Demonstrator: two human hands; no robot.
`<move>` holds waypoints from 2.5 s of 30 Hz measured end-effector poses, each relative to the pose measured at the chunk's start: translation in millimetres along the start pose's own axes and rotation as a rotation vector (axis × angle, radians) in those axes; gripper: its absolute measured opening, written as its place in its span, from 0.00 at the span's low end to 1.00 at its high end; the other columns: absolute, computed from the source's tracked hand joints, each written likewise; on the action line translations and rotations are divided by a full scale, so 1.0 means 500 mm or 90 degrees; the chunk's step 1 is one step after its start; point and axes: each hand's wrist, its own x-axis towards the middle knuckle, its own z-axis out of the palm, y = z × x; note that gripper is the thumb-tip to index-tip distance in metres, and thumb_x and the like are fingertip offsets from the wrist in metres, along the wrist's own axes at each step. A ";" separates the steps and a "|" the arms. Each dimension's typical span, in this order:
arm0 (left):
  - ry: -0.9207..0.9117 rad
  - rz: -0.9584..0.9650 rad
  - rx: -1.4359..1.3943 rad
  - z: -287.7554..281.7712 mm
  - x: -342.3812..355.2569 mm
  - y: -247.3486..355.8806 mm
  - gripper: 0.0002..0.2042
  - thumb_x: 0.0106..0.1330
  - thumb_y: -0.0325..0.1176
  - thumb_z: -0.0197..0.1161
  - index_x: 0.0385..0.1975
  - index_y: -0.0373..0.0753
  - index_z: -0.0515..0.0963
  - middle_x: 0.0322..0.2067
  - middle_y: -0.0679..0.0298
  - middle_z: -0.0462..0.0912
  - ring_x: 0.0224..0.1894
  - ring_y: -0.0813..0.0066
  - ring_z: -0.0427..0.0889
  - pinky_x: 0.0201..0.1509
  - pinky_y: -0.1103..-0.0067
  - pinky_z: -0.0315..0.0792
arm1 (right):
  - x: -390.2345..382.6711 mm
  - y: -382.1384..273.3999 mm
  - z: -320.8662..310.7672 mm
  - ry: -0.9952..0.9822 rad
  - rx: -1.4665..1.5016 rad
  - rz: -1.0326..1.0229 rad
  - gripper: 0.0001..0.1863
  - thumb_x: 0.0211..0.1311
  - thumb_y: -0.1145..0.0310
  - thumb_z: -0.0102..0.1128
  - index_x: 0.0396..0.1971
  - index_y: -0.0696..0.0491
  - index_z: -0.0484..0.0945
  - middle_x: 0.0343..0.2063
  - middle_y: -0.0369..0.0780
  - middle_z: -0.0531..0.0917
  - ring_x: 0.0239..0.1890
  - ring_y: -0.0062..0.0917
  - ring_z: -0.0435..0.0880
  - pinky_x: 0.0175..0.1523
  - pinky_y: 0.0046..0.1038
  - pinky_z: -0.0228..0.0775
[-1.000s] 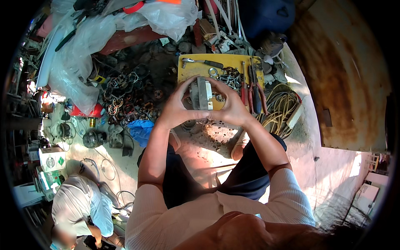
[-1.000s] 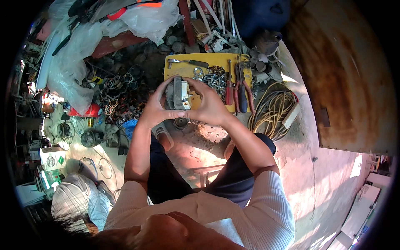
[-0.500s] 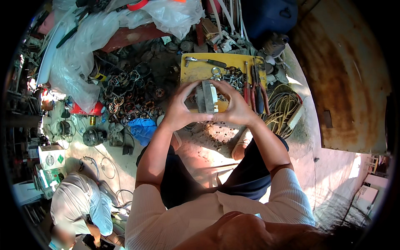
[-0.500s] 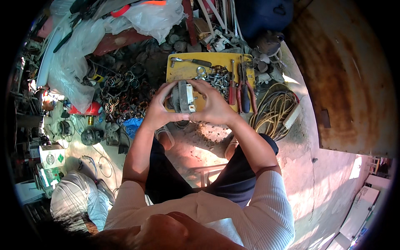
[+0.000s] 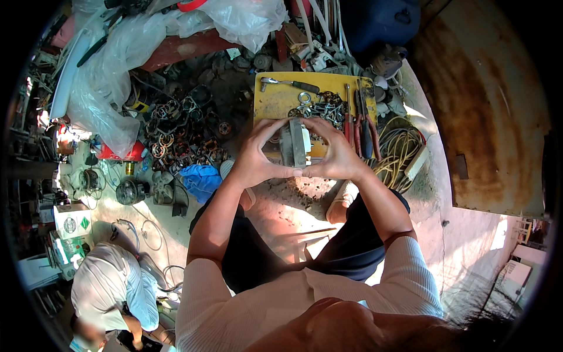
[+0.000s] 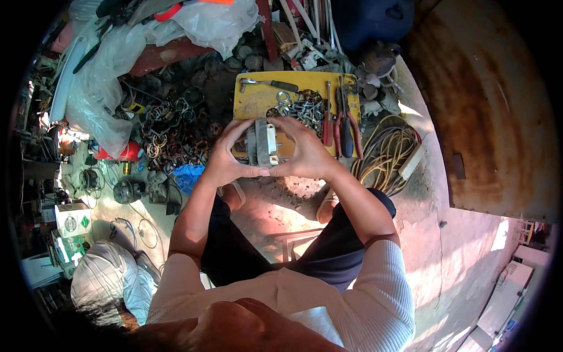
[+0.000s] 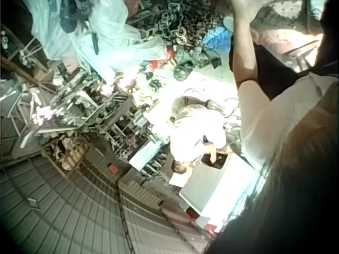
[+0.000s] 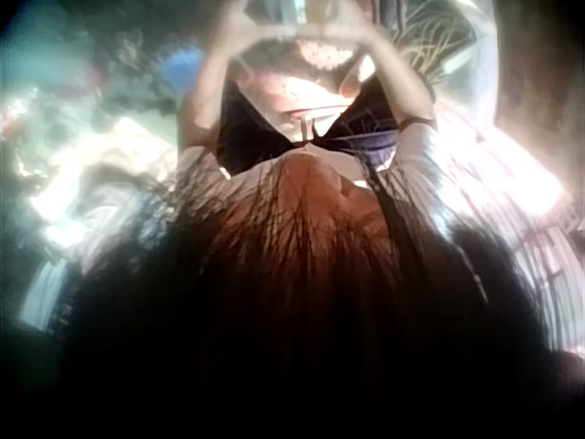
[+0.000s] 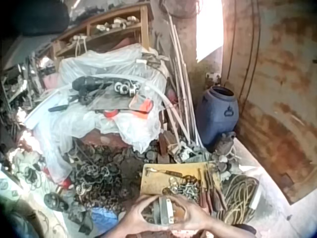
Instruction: The person disassembles an appliance component by removing screws with a screwdriver and pulling the metal housing apart by hand.
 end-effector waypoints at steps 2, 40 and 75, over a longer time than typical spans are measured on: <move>-0.012 0.006 0.009 -0.005 0.001 0.002 0.48 0.33 0.39 0.84 0.62 0.35 0.70 0.55 0.58 0.73 0.59 0.64 0.74 0.63 0.71 0.68 | -0.004 -0.004 -0.002 0.000 -0.025 -0.002 0.53 0.33 0.55 0.82 0.63 0.61 0.67 0.56 0.50 0.74 0.59 0.41 0.74 0.65 0.37 0.65; 0.077 -0.091 -0.807 -0.093 0.003 -0.091 0.39 0.57 0.56 0.70 0.65 0.40 0.65 0.61 0.61 0.73 0.64 0.63 0.70 0.71 0.61 0.58 | -0.012 0.118 -0.003 0.016 0.812 0.222 0.43 0.53 0.46 0.69 0.62 0.58 0.66 0.55 0.44 0.77 0.58 0.35 0.77 0.67 0.43 0.64; 0.633 0.201 -0.905 -0.419 -0.148 -0.077 0.42 0.51 0.60 0.72 0.65 0.48 0.67 0.64 0.64 0.67 0.67 0.52 0.64 0.74 0.46 0.45 | 0.173 0.264 0.661 -0.015 0.609 0.890 0.26 0.57 0.38 0.63 0.23 0.46 0.67 0.23 0.33 0.68 0.21 0.22 0.63 0.37 0.33 0.64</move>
